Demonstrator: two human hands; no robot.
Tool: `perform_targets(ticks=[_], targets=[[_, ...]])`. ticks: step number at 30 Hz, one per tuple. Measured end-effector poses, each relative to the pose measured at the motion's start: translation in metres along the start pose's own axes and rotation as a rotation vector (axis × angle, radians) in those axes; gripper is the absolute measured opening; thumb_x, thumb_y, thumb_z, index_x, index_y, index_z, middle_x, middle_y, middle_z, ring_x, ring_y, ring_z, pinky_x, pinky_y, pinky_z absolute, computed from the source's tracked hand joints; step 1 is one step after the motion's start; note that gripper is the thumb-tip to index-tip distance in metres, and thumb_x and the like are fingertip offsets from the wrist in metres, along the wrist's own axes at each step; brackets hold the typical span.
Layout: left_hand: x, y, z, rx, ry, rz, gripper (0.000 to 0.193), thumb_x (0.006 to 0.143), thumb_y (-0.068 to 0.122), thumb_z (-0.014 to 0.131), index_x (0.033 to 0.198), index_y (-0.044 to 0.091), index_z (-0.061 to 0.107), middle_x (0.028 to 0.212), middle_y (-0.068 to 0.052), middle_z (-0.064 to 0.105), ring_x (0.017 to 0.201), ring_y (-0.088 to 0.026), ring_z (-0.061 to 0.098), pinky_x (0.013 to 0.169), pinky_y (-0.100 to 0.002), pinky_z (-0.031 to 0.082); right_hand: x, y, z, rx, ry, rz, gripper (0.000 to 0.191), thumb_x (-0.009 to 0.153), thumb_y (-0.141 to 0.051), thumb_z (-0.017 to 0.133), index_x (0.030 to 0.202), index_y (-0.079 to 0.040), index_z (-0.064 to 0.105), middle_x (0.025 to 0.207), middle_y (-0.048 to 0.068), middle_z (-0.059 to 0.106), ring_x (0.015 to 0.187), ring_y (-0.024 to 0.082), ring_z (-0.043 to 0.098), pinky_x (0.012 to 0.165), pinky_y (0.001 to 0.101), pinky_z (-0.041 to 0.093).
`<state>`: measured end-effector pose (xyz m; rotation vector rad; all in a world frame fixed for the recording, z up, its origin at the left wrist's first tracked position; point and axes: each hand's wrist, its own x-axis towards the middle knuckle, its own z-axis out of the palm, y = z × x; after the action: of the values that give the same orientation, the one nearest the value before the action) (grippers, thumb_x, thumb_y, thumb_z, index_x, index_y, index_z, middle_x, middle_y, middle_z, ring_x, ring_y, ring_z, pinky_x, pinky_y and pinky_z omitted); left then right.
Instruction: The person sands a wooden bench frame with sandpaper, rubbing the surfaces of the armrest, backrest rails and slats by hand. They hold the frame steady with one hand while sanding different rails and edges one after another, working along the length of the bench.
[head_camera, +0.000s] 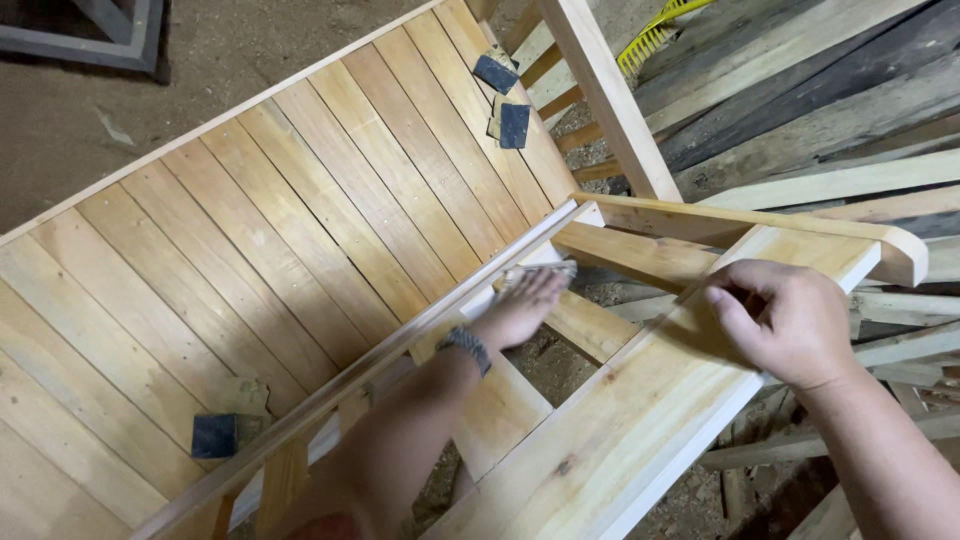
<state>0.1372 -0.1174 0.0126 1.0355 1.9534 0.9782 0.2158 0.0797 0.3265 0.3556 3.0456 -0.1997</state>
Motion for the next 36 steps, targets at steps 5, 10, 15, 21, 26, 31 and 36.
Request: perform_targets(ticks=[5, 10, 15, 21, 26, 31, 36], targets=[[0.006, 0.009, -0.010, -0.031, 0.098, 0.068, 0.058, 0.109, 0.028, 0.023, 0.164, 0.010, 0.020, 0.173, -0.013, 0.011, 0.159, -0.028, 0.007, 0.129, -0.044, 0.005, 0.001, -0.003, -0.009, 0.031, -0.029, -0.219, 0.025, 0.077, -0.035, 0.066, 0.086, -0.013, 0.076, 0.080, 0.011, 0.073, 0.071, 0.035, 0.069, 0.064, 0.0417, 0.054], [-0.009, 0.014, -0.005, -0.121, 0.070, 0.258, 0.052, 0.110, 0.025, 0.028, 0.159, 0.006, 0.030, 0.170, -0.014, 0.020, 0.158, -0.028, 0.011, 0.126, -0.044, 0.007, 0.004, -0.010, -0.006, -0.037, -0.125, -0.052, 0.027, 0.084, -0.038, 0.061, 0.089, -0.019, 0.081, 0.080, 0.008, 0.076, 0.064, 0.030, 0.071, 0.063, 0.0425, 0.056], [-0.019, 0.012, -0.012, 0.056, 0.166, 0.294, 0.046, 0.112, 0.019, 0.031, 0.155, 0.005, 0.042, 0.162, -0.015, 0.037, 0.154, -0.029, 0.030, 0.129, -0.044, 0.020, 0.002, -0.010, -0.007, -0.004, -0.035, -0.106, 0.030, 0.083, -0.036, 0.060, 0.096, -0.017, 0.079, 0.087, 0.010, 0.076, 0.073, 0.032, 0.071, 0.067, 0.0429, 0.056], [-0.019, 0.027, -0.015, 0.061, 0.155, 0.250, 0.041, 0.106, 0.018, 0.035, 0.138, 0.008, 0.059, 0.147, -0.016, 0.050, 0.142, -0.029, 0.041, 0.122, -0.045, 0.030, 0.001, -0.013, -0.007, 0.030, 0.015, -0.116, 0.029, 0.084, -0.034, 0.063, 0.101, -0.015, 0.078, 0.092, 0.011, 0.076, 0.077, 0.033, 0.072, 0.068, 0.0424, 0.056], [-0.022, 0.041, -0.020, -0.047, 0.214, 0.411, 0.043, 0.110, 0.019, 0.029, 0.139, 0.003, 0.056, 0.145, -0.016, 0.052, 0.143, -0.031, 0.041, 0.122, -0.050, 0.023, 0.001, -0.015, -0.008, 0.001, -0.034, -0.021, 0.029, 0.085, -0.033, 0.063, 0.104, -0.017, 0.079, 0.089, 0.010, 0.076, 0.076, 0.032, 0.072, 0.068, 0.0420, 0.056], [-0.025, 0.053, -0.021, 0.061, 0.214, 0.319, 0.045, 0.109, 0.021, 0.025, 0.134, 0.010, 0.060, 0.139, -0.011, 0.058, 0.140, -0.027, 0.047, 0.125, -0.048, 0.025, 0.000, -0.015, -0.007, 0.011, -0.011, -0.005, 0.029, 0.085, -0.033, 0.063, 0.103, -0.017, 0.079, 0.089, 0.010, 0.076, 0.076, 0.031, 0.072, 0.069, 0.0415, 0.056], [-0.025, 0.064, -0.015, -0.143, 0.283, 0.421, 0.042, 0.112, 0.025, 0.030, 0.138, 0.003, 0.055, 0.144, -0.015, 0.055, 0.142, -0.030, 0.046, 0.123, -0.048, 0.027, 0.002, -0.013, -0.006, 0.026, -0.001, -0.020, 0.029, 0.087, -0.032, 0.061, 0.105, -0.016, 0.078, 0.093, 0.010, 0.076, 0.078, 0.031, 0.073, 0.070, 0.0422, 0.056]])
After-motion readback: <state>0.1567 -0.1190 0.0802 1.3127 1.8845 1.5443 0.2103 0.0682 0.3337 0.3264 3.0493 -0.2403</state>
